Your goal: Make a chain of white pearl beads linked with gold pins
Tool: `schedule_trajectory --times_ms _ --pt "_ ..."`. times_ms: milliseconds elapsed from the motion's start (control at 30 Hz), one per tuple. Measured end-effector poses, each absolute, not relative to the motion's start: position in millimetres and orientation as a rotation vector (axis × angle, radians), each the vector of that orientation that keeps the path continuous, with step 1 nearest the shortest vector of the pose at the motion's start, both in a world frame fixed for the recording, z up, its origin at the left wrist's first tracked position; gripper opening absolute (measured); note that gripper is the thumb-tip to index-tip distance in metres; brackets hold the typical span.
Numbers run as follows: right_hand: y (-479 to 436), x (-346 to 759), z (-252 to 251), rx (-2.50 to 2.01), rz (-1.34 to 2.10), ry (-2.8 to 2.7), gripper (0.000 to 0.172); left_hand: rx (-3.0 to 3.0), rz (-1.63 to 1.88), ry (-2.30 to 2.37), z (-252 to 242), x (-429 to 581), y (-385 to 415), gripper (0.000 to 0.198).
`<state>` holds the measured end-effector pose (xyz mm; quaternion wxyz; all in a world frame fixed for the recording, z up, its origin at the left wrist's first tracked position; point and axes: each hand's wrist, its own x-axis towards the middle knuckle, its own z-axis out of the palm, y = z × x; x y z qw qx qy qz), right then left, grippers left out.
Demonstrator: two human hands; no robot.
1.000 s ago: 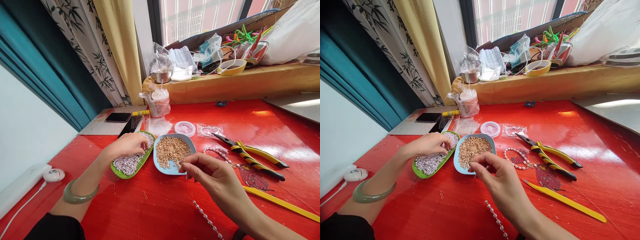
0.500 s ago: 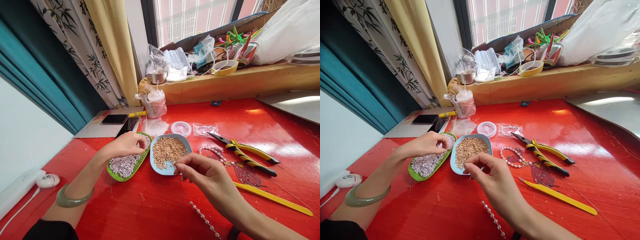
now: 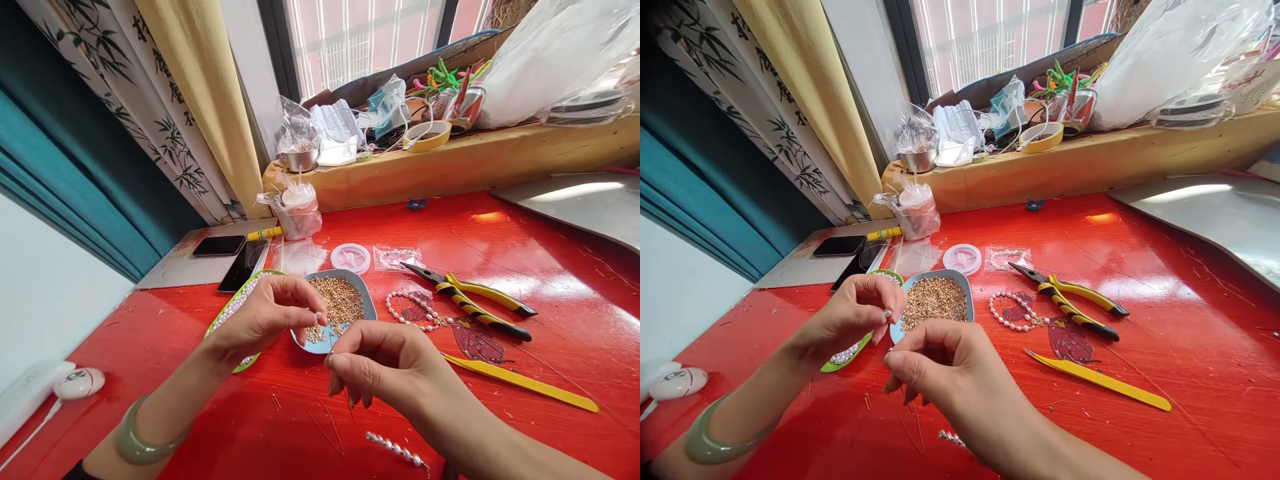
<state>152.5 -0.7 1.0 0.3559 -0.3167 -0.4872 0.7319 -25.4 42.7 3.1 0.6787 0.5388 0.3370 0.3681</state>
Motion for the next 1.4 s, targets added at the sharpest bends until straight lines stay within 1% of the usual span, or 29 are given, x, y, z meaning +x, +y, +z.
schedule_trajectory --times_ms 200,400,667,867,1100,1267,1400 --pt "0.5 153.9 1.9 -0.784 2.0 -1.181 0.026 1.176 0.805 0.671 2.4 -22.7 39.4 0.005" --pt "2.0 152.4 -0.2 -0.786 2.009 -1.163 0.024 1.138 0.758 0.69 1.0 -22.1 38.0 0.011" --pt "2.5 153.2 -3.3 -0.775 2.063 -1.099 0.024 1.148 0.74 0.603 -1.6 -21.4 37.8 0.005" --pt "3.4 153.4 -3.7 -0.8 2.085 -1.052 0.026 1.205 0.722 0.67 2.8 -22.5 37.8 0.007" --pt "4.2 153.5 -2.9 -0.807 2.049 -1.122 0.032 1.287 0.68 0.713 5.4 -25.6 38.3 0.007" --pt "5.2 153.0 -3.3 -0.783 2.005 -1.152 0.034 1.2 0.686 0.723 2.3 -24.1 38.3 0.016" --pt "5.6 152.8 -4.7 -0.778 1.982 -1.17 0.034 1.221 0.72 0.682 1.5 -22.3 38.3 0.013"
